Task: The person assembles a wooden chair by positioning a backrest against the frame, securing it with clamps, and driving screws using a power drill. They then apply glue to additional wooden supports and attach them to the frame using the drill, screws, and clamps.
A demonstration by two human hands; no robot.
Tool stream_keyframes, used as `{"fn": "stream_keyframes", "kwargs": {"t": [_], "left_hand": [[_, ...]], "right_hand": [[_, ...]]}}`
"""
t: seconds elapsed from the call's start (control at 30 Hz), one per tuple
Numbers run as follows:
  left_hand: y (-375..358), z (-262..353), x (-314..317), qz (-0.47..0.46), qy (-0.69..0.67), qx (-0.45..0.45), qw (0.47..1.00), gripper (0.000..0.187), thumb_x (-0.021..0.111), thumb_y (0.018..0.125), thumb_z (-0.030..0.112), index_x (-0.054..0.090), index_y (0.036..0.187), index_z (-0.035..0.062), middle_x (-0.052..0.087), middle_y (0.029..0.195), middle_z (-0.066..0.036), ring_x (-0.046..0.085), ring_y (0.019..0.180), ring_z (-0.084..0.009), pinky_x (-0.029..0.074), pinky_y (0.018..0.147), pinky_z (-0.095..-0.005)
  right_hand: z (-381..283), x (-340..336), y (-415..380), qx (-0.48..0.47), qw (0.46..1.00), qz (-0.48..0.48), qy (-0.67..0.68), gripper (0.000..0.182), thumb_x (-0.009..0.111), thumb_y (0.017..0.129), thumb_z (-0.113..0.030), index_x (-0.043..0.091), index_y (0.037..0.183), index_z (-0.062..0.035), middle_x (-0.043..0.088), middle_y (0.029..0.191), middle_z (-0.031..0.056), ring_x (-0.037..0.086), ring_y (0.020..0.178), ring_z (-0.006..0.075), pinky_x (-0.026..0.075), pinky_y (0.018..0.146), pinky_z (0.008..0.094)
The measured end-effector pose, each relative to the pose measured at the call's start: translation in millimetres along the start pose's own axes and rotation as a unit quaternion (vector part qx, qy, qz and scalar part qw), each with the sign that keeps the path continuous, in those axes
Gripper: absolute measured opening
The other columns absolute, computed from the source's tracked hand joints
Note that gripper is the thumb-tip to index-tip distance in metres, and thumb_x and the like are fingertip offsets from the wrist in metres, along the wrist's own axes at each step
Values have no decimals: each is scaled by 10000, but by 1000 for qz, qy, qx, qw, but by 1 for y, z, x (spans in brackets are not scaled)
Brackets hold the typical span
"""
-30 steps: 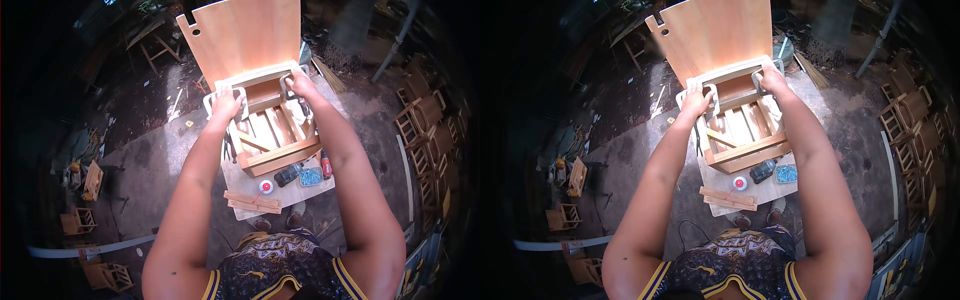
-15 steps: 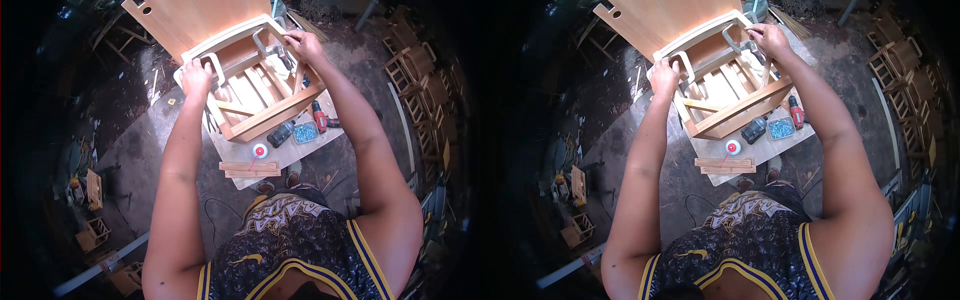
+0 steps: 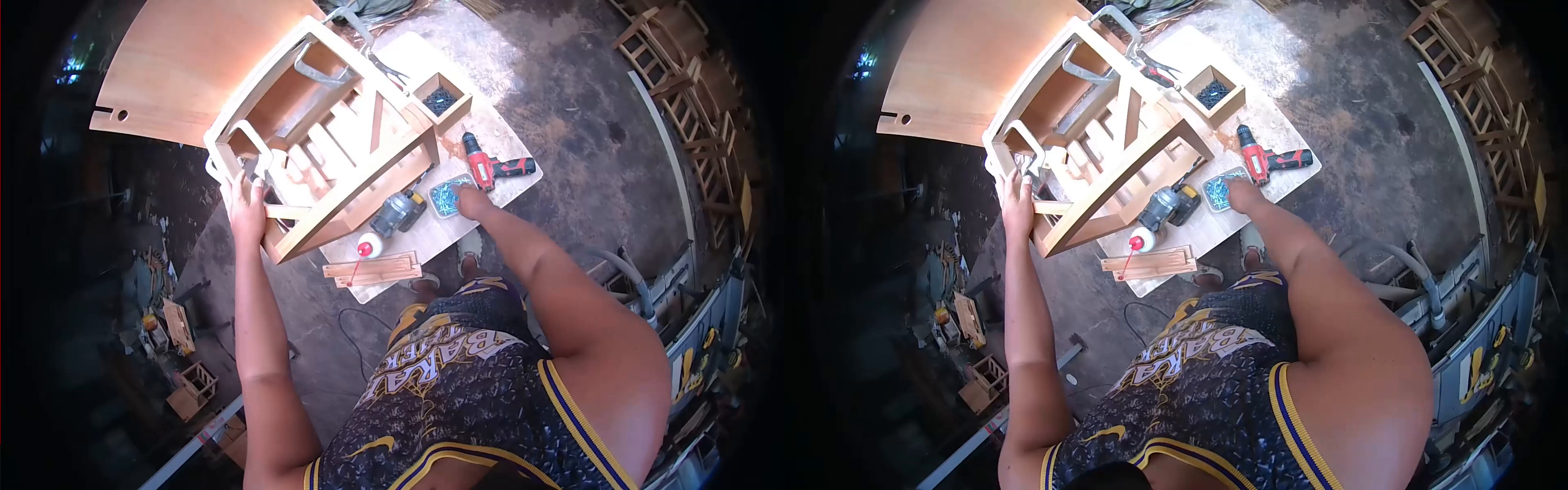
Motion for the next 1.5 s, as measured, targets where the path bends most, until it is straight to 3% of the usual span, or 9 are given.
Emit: {"fn": "stream_keyframes", "kwargs": {"t": [0.27, 0.43, 0.8, 0.93, 1.07, 1.13, 1.33, 1.43, 1.5], "left_hand": [[-71, 16, -3, 66, 11, 49, 997, 468, 542, 951, 319, 489, 1335, 56, 316, 1473, -252, 313, 1373, -357, 273, 1102, -423], [-71, 15, -3, 76, -2, 48, 996, 460, 543, 948, 310, 501, 1321, 43, 344, 1459, -247, 341, 1354, -358, 277, 1098, -420], [-68, 6, -2, 99, -25, 67, 993, 497, 543, 931, 393, 540, 1283, 41, 372, 1442, -228, 359, 1335, -359, 289, 1088, -414], [-103, 48, -27, 238, 126, 177, 947, 426, 564, 918, 309, 550, 1252, 46, 453, 1351, -225, 399, 1287, -364, 307, 1062, -444], [-218, 116, 14, 2, -190, 434, 881, 389, 622, 863, 22, 548, 1245, 30, 576, 1225, -178, 576, 1101, -277, 510, 822, -350], [-280, 150, 64, -280, -316, 313, 851, 346, 645, 839, 6, 570, 1176, -9, 635, 1064, -134, 629, 889, -191, 505, 753, -292], [-372, 250, 81, -461, -371, 318, 740, 133, 590, 896, 19, 621, 1008, -46, 651, 742, -44, 599, 664, -86, 484, 618, -228], [-406, 280, 92, -510, -326, 361, 709, 155, 523, 963, 95, 615, 937, -25, 674, 765, -78, 633, 670, -110, 515, 629, -244], [-423, 298, 99, -535, -325, 342, 701, 184, 515, 978, 136, 613, 941, -15, 678, 769, -86, 645, 673, -128, 539, 649, -261]], "right_hand": [[-6, 36, 33, 30, 985, -159, -66, 258, 442, 889, -103, 670, 978, -20, 657, 1060, 177, 646, 1007, 320, 519, 868, 420], [27, 34, 30, 74, 989, -42, 123, 149, 731, 760, -222, 707, 858, -112, 686, 885, 145, 659, 858, 306, 508, 774, 406], [23, -10, -22, 170, 957, 158, 174, 266, 744, 786, -308, 658, 833, -61, 676, 819, 145, 649, 799, 317, 487, 727, 432], [-3, 3, -43, 89, 816, 249, 514, 180, 670, 881, -183, 646, 826, -13, 636, 688, 46, 577, 572, 77, 449, 509, 254], [-124, -73, -172, -30, 756, 205, 622, 171, 692, 864, -170, 631, 836, -13, 626, 703, 20, 577, 556, 78, 464, 514, 233], [-159, -124, -246, -53, 807, 233, 540, 180, 711, 845, -179, 643, 804, -18, 628, 691, 32, 581, 624, 66, 467, 579, 238], [-128, -182, -356, -22, 808, 375, 453, 135, 662, 832, -145, 697, 840, -16, 675, 725, 65, 620, 653, 108, 492, 597, 285], [-99, -210, -417, -47, 864, 408, 291, 275, 640, 885, -213, 683, 1104, -53, 632, 897, 127, 618, 870, 209, 466, 805, 320], [-33, -246, -504, -14, 783, 569, 250, 522, 621, 900, -274, 483, 1348, -44, 543, 1042, 132, 557, 924, 216, 455, 834, 331]]}}
Point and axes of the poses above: each hand's wrist, its own y-axis towards the middle knuckle, its own x-axis out of the palm, z = x × y, the point moved 8 cm from there along y, towards the middle knuckle
